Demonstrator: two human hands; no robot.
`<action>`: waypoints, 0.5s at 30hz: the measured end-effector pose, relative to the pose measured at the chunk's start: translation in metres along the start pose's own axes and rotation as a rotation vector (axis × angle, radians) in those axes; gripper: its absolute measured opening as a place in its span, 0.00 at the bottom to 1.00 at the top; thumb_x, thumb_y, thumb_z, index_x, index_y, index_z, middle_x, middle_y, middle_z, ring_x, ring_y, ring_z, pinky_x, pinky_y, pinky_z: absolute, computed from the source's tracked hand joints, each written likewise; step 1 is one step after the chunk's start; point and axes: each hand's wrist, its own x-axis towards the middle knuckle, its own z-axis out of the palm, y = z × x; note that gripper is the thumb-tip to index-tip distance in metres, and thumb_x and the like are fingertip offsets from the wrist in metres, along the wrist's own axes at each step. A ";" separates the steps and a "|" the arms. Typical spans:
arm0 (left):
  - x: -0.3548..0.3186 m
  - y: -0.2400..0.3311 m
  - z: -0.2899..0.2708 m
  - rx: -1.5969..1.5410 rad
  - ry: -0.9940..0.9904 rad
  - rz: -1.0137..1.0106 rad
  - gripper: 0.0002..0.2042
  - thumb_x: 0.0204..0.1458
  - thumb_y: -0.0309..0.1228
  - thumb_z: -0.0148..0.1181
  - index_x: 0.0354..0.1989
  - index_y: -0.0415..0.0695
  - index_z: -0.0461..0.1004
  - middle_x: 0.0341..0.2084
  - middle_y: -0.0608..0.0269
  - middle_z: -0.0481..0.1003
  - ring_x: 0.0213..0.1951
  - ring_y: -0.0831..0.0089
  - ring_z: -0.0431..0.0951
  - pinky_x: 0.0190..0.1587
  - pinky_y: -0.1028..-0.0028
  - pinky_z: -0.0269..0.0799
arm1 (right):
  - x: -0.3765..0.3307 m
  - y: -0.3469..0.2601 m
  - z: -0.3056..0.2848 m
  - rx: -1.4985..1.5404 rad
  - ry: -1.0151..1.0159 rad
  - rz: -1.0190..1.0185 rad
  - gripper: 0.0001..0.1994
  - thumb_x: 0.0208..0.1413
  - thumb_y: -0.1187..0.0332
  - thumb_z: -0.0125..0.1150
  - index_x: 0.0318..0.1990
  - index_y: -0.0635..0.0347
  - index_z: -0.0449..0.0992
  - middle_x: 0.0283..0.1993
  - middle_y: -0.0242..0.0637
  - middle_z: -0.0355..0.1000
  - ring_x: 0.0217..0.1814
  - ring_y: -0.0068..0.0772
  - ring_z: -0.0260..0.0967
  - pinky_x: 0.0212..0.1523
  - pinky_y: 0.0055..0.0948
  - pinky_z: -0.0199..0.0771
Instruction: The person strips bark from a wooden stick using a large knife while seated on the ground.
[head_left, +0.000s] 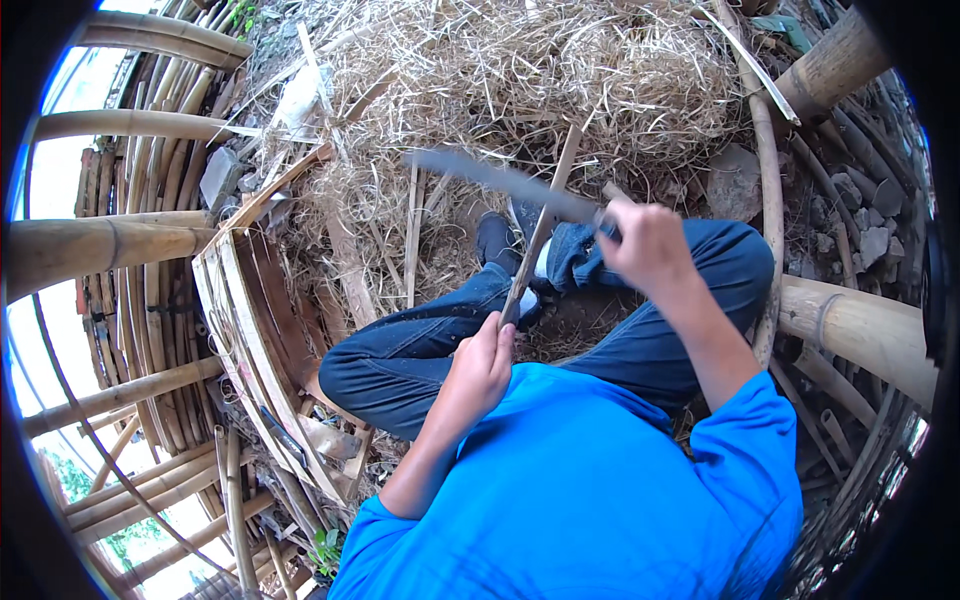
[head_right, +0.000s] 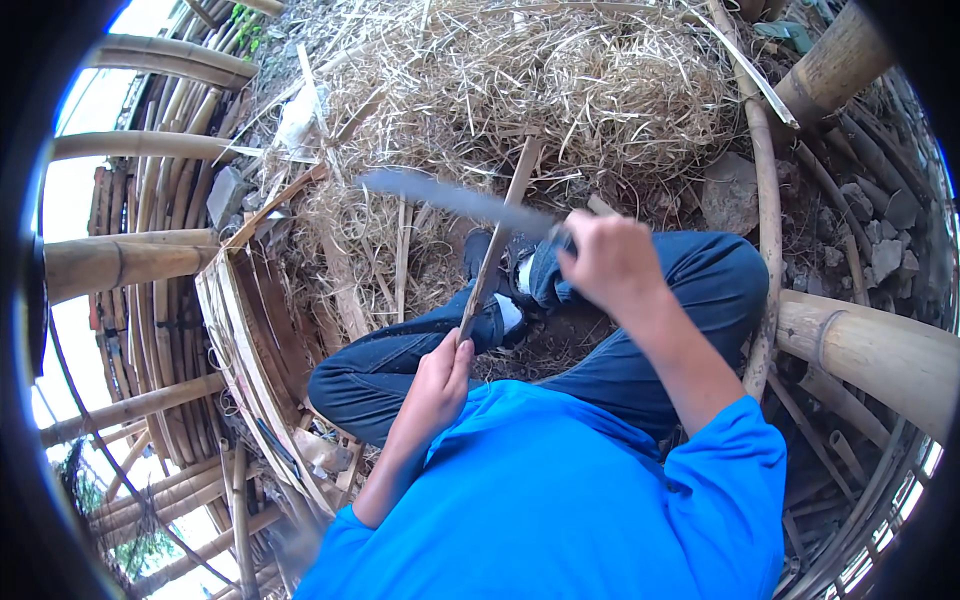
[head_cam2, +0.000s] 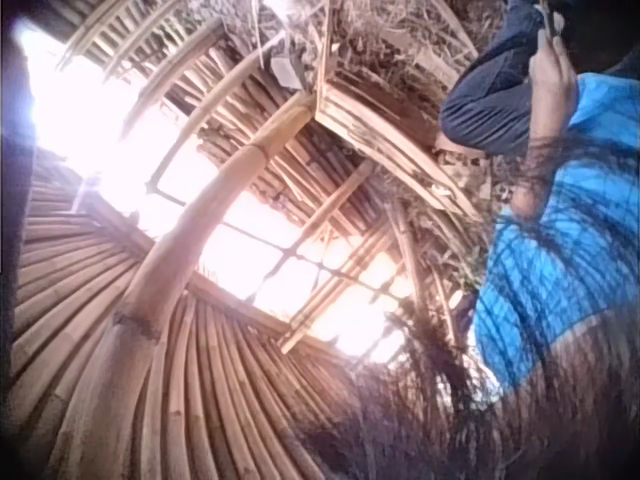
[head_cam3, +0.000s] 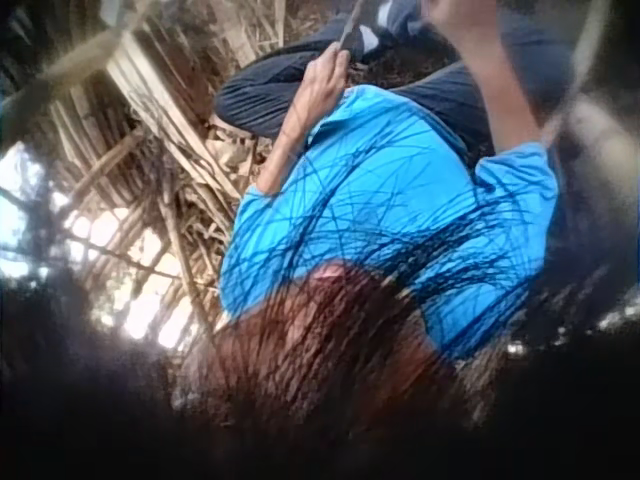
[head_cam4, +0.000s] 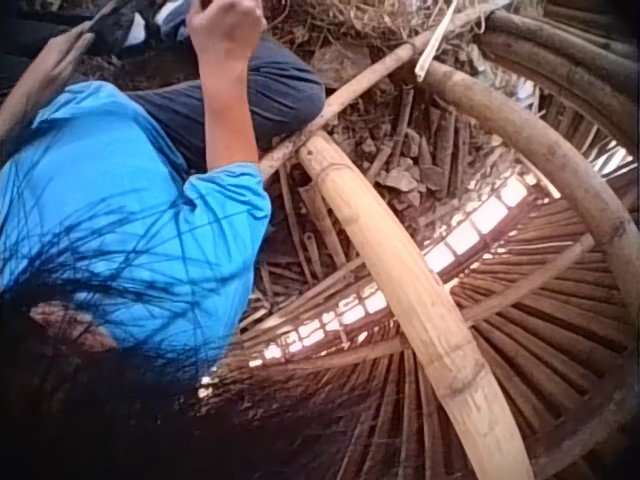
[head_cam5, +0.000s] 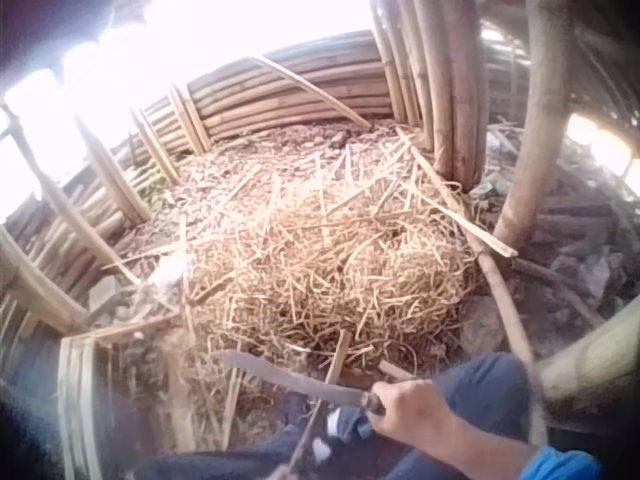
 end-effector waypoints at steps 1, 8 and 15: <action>0.002 0.000 0.000 0.018 0.018 -0.001 0.11 0.65 0.32 0.43 0.42 0.36 0.66 0.15 0.55 0.63 0.19 0.72 0.63 0.24 0.66 0.60 | -0.007 -0.014 -0.001 0.017 -0.083 -0.015 0.09 0.44 0.64 0.67 0.30 0.57 0.76 0.23 0.46 0.74 0.28 0.50 0.76 0.31 0.44 0.76; -0.009 0.000 0.010 0.137 0.069 0.088 0.11 0.65 0.32 0.43 0.37 0.36 0.64 0.14 0.45 0.64 0.18 0.49 0.69 0.23 0.59 0.60 | 0.011 0.024 0.009 -0.099 -0.017 0.117 0.06 0.44 0.66 0.65 0.28 0.56 0.77 0.24 0.47 0.75 0.28 0.49 0.76 0.31 0.43 0.77; -0.005 -0.004 0.012 0.132 0.055 0.042 0.10 0.64 0.32 0.43 0.37 0.36 0.64 0.14 0.44 0.64 0.19 0.48 0.69 0.23 0.58 0.60 | 0.030 0.043 0.013 -0.146 -0.052 0.235 0.08 0.49 0.63 0.61 0.29 0.57 0.77 0.25 0.49 0.75 0.30 0.52 0.77 0.34 0.43 0.78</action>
